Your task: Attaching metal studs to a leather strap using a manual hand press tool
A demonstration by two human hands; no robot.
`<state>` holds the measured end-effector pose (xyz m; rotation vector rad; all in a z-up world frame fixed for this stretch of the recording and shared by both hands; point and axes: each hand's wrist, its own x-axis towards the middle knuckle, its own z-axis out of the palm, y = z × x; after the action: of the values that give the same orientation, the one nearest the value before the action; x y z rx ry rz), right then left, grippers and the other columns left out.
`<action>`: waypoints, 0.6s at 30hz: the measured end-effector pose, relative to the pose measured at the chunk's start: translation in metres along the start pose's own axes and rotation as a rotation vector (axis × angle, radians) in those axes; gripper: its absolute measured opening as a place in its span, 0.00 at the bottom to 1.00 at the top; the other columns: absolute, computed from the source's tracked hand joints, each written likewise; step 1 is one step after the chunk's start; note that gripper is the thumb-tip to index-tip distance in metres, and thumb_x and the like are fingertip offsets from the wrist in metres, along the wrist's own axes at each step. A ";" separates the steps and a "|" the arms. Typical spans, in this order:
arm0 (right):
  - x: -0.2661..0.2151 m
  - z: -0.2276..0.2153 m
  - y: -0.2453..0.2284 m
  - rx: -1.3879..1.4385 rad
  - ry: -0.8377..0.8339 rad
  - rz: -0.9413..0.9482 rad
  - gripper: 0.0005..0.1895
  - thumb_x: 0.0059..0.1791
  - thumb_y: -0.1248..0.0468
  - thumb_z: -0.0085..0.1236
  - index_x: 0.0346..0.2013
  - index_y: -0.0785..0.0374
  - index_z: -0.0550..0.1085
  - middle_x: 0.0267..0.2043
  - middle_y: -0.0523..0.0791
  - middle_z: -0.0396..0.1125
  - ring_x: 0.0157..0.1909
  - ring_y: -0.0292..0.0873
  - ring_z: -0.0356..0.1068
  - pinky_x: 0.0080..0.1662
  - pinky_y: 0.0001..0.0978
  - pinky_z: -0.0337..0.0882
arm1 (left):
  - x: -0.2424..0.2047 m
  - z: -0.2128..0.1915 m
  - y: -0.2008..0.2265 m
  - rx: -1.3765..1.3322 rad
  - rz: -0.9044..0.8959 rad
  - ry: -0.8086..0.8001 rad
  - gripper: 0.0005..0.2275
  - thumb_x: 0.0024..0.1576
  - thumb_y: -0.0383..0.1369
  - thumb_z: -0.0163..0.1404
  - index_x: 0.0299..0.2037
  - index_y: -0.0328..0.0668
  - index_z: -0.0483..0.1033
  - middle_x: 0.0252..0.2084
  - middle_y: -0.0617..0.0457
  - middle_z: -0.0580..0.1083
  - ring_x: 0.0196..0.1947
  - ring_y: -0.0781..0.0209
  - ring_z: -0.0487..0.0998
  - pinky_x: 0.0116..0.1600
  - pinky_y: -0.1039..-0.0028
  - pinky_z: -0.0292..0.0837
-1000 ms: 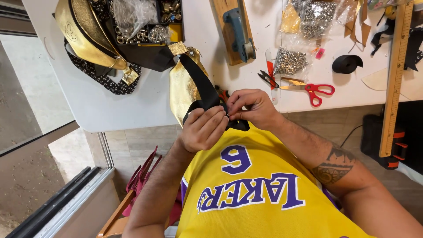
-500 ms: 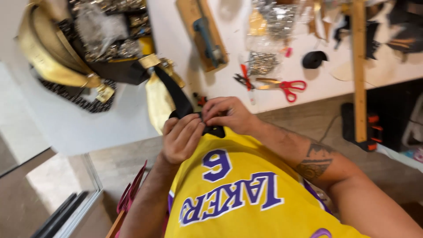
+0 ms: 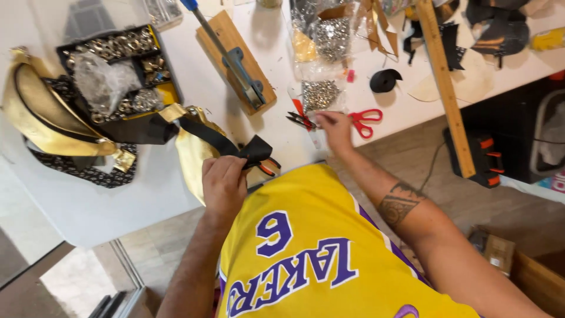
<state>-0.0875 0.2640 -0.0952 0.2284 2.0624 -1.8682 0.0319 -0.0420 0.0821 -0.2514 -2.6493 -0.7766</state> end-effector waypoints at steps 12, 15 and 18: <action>0.122 -0.073 0.005 -0.735 0.381 -0.310 0.10 0.49 0.65 0.67 0.45 0.56 0.84 0.31 0.52 0.74 0.38 0.56 0.76 0.42 0.46 0.76 | -0.010 0.026 0.003 -0.127 -0.321 -0.329 0.11 0.48 0.31 0.67 0.39 0.42 0.81 0.33 0.54 0.80 0.39 0.55 0.82 0.51 0.68 0.69; 0.142 -0.056 -0.009 -0.702 0.404 -0.355 0.09 0.48 0.67 0.65 0.42 0.59 0.84 0.32 0.51 0.73 0.38 0.55 0.77 0.43 0.41 0.77 | -0.002 0.020 0.014 -0.103 -0.338 -0.344 0.11 0.49 0.31 0.66 0.39 0.40 0.81 0.34 0.52 0.80 0.41 0.54 0.83 0.51 0.68 0.69; 0.149 -0.044 -0.017 -0.560 0.439 -0.185 0.12 0.53 0.70 0.55 0.49 0.65 0.80 0.35 0.46 0.73 0.35 0.42 0.72 0.35 0.29 0.77 | 0.005 0.009 0.027 -0.078 -0.500 -0.508 0.09 0.55 0.29 0.58 0.43 0.34 0.81 0.39 0.46 0.82 0.38 0.49 0.80 0.52 0.57 0.68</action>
<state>-0.2381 0.2886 -0.1300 0.3312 2.8972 -1.3275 0.0319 -0.0145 0.0894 0.2431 -3.2199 -1.0880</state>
